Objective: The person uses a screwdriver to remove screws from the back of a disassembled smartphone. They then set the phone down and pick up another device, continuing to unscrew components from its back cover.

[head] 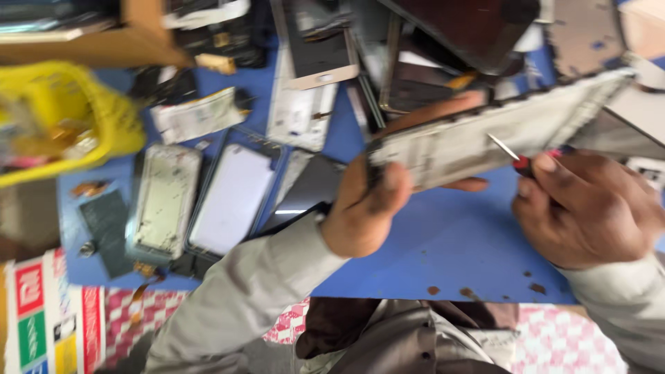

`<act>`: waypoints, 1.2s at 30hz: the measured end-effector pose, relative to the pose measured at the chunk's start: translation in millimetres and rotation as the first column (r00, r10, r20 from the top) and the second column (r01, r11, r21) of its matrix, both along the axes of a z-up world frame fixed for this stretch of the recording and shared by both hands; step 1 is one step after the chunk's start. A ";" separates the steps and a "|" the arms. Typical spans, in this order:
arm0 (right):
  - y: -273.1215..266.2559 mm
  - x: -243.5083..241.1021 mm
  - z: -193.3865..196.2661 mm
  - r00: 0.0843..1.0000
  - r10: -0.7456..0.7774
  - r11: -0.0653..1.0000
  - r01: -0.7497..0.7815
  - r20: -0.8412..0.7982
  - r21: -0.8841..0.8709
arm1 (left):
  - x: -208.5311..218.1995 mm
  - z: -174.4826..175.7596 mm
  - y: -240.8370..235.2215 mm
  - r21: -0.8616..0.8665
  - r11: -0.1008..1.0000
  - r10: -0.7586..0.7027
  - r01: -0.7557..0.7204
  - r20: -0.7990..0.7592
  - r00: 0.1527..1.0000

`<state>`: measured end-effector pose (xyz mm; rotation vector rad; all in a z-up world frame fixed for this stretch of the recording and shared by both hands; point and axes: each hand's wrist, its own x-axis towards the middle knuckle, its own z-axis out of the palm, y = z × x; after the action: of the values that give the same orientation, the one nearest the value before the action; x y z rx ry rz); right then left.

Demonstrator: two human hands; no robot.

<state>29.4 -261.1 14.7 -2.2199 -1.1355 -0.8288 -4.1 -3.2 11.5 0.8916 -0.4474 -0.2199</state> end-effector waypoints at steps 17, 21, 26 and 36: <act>-0.8 20.0 -17.9 0.982 0.180 0.979 -0.184 0.051 0.092 | 1.5 2.8 -1.7 0.031 0.999 0.041 -0.040 -0.046 0.998; -28.5 22.1 -29.1 0.999 -0.006 0.986 0.012 -0.036 0.164 | -1.0 6.4 -2.8 0.109 0.990 0.091 -0.093 0.018 0.996; -47.2 16.7 -69.6 0.988 -0.052 0.850 0.119 -0.144 0.513 | -4.8 7.3 -1.0 0.363 0.893 0.230 -0.267 0.142 0.963; -77.4 62.1 -79.9 0.874 -0.194 0.842 0.381 -0.445 0.381 | 3.7 9.4 -3.7 0.246 0.893 0.229 -0.377 0.472 0.851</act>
<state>91.5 -338.5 -65.1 -2.0411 -0.3561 -0.6410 -0.4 -6.9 20.9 1.3401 -0.6836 0.2172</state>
